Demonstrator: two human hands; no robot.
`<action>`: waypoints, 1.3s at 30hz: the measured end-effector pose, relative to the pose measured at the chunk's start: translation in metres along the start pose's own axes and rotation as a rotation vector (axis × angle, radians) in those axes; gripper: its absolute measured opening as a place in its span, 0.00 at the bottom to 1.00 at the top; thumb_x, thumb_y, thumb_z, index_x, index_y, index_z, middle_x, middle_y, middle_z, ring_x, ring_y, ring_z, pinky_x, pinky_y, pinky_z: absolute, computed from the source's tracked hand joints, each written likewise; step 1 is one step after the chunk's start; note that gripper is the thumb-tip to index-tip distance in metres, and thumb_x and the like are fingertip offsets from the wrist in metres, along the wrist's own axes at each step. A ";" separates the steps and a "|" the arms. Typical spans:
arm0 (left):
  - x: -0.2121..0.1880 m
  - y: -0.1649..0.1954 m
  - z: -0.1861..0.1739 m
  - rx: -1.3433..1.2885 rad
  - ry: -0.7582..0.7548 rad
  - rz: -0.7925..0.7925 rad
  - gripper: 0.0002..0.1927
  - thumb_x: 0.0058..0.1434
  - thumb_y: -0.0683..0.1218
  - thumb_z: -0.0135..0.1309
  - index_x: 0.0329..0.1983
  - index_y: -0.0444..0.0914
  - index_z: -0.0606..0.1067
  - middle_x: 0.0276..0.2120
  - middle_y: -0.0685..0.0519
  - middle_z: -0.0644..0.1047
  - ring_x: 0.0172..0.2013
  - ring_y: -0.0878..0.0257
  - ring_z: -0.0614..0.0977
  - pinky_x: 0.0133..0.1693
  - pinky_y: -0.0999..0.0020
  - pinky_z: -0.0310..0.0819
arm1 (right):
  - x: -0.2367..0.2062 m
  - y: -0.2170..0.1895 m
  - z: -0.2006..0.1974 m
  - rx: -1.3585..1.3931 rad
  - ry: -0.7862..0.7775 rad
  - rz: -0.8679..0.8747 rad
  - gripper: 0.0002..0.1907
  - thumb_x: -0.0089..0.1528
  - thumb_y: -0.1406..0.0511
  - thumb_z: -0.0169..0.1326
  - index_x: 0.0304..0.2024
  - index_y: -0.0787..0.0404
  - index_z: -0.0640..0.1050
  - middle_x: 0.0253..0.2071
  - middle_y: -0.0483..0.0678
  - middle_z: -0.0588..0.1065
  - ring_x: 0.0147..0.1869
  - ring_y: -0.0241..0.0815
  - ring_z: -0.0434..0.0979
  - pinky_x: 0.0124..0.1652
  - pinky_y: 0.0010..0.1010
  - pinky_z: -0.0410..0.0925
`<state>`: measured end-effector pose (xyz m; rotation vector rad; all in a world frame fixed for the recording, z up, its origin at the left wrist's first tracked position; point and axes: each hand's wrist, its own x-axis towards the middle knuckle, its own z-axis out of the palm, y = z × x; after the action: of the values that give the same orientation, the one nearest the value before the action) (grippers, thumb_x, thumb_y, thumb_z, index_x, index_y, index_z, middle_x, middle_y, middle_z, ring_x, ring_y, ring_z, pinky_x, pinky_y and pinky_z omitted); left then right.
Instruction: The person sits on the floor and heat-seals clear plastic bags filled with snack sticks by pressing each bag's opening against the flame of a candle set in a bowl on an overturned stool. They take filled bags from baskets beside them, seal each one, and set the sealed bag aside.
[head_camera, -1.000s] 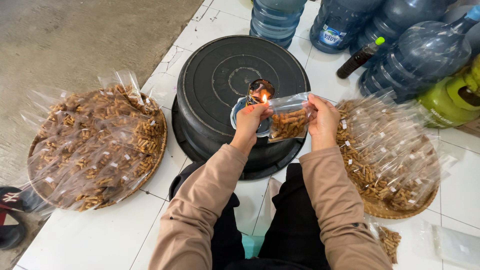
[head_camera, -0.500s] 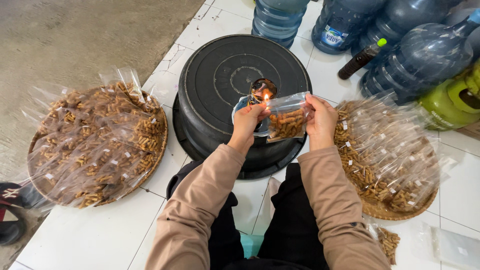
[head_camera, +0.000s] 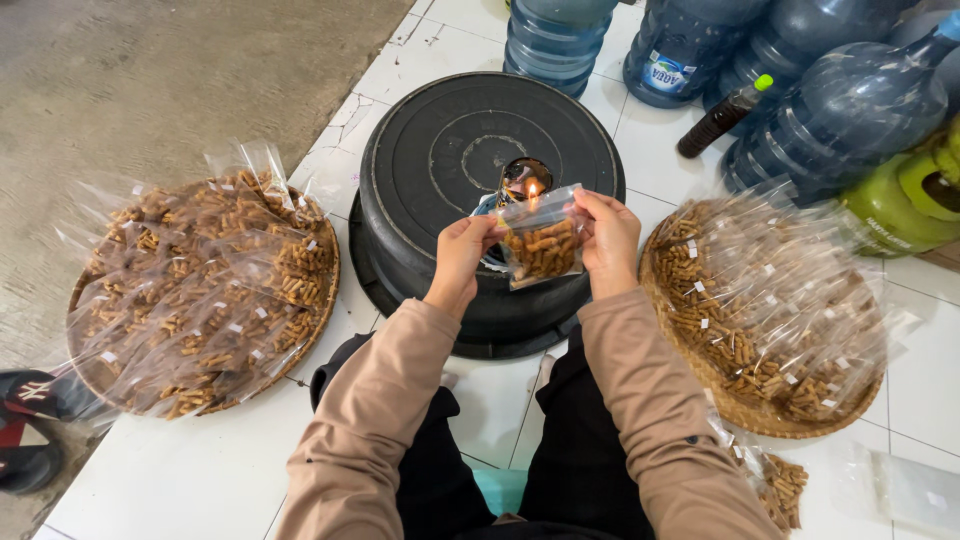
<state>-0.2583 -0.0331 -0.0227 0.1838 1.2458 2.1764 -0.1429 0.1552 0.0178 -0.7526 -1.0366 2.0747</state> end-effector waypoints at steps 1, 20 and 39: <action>0.000 0.001 -0.003 0.000 0.009 0.002 0.09 0.64 0.43 0.56 0.38 0.30 0.80 0.32 0.49 0.82 0.36 0.63 0.84 0.46 0.70 0.77 | -0.001 0.002 0.003 0.002 -0.008 0.003 0.08 0.57 0.72 0.65 0.37 0.67 0.80 0.30 0.49 0.79 0.31 0.40 0.81 0.31 0.25 0.73; -0.022 0.025 -0.026 0.099 0.129 -0.031 0.09 0.63 0.46 0.54 0.29 0.38 0.75 0.29 0.53 0.82 0.35 0.67 0.83 0.41 0.75 0.70 | -0.029 0.016 0.037 -0.086 -0.016 0.071 0.07 0.58 0.70 0.65 0.36 0.65 0.80 0.31 0.48 0.80 0.31 0.37 0.81 0.28 0.22 0.70; -0.065 0.057 -0.001 0.484 0.307 0.821 0.01 0.74 0.38 0.41 0.45 0.34 0.65 0.40 0.51 0.68 0.36 0.65 0.79 0.39 0.72 0.76 | -0.070 0.030 0.050 0.006 -0.495 0.083 0.05 0.66 0.68 0.55 0.41 0.61 0.71 0.46 0.47 0.78 0.48 0.40 0.82 0.50 0.31 0.75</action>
<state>-0.2322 -0.0918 0.0345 0.6790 2.1499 2.5720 -0.1477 0.0658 0.0313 -0.2794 -1.2740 2.3993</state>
